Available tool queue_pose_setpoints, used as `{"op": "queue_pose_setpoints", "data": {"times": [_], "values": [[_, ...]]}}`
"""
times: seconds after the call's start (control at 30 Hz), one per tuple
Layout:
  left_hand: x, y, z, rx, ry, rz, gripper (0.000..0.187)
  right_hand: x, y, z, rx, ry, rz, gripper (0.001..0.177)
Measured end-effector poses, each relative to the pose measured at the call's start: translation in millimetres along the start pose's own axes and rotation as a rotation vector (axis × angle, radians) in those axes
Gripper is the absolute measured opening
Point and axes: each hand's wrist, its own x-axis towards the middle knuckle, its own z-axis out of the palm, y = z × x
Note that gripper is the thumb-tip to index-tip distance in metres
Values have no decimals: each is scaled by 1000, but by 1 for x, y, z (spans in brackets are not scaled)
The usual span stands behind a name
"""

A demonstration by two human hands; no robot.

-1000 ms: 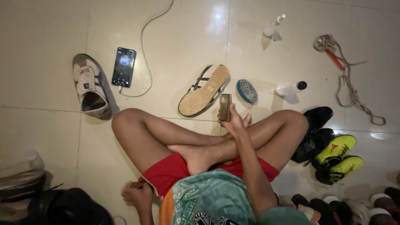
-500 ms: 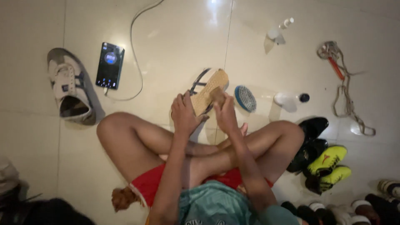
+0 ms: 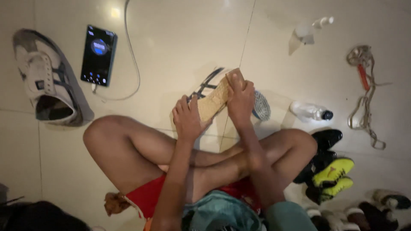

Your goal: Cleaning the sole of a sneaker using a brush and cleaning solution while sitting on the floor.

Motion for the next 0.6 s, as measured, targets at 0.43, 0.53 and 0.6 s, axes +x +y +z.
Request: {"op": "queue_pose_setpoints", "data": {"times": [0.43, 0.53, 0.6], "values": [[6, 1, -2, 47, 114, 49, 102, 4, -3, -1, -178, -18, 39, 52], [7, 0, 1, 18, 120, 56, 101, 35, -7, -14, -63, -53, 177, 42], [4, -1, 2, 10, 115, 51, 101, 27, -15, -15, 2, -95, 263, 35]]}}
